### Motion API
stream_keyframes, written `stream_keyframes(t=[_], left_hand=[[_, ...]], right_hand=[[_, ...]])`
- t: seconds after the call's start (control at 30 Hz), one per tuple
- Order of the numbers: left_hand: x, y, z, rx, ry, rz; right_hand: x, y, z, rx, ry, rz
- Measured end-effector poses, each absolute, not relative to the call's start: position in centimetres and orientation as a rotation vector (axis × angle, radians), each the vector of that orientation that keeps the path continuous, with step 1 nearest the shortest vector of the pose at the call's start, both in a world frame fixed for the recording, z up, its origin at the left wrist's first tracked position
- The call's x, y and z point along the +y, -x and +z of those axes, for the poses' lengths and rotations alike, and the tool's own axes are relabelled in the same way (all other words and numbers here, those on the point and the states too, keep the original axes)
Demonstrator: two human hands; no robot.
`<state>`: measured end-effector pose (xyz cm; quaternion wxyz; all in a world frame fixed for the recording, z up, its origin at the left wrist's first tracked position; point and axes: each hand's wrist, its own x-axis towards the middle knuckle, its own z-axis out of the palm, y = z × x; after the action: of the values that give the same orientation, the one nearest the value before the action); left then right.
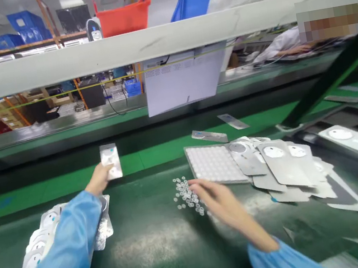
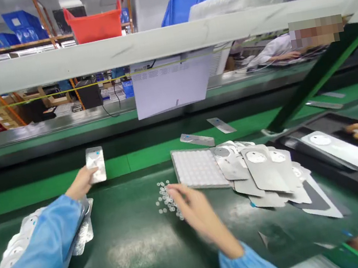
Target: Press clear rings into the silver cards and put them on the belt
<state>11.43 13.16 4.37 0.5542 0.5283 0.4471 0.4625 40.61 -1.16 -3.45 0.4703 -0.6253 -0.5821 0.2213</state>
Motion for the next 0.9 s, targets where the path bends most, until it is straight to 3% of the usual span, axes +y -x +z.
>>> stream_keyframes(t=[0.13,0.33,0.7,0.9], left_hand=[[5.6,-13.8,-0.5,0.941,-1.061,0.892],[1.5,-13.6,-3.6,0.798,-0.963,0.829],[-0.1,-14.3,-4.5,0.865,-0.607,0.826],[-0.9,-14.4,-4.7,0.855,-0.666,0.768]], right_hand=[[-2.6,-31.2,-3.9,-1.342,1.224,1.236],[-6.1,-28.9,-6.7,-1.446,1.175,1.407],[-8.9,-29.1,-6.4,-1.523,1.321,1.194],[-8.4,-30.3,-4.5,-1.468,1.429,0.499]])
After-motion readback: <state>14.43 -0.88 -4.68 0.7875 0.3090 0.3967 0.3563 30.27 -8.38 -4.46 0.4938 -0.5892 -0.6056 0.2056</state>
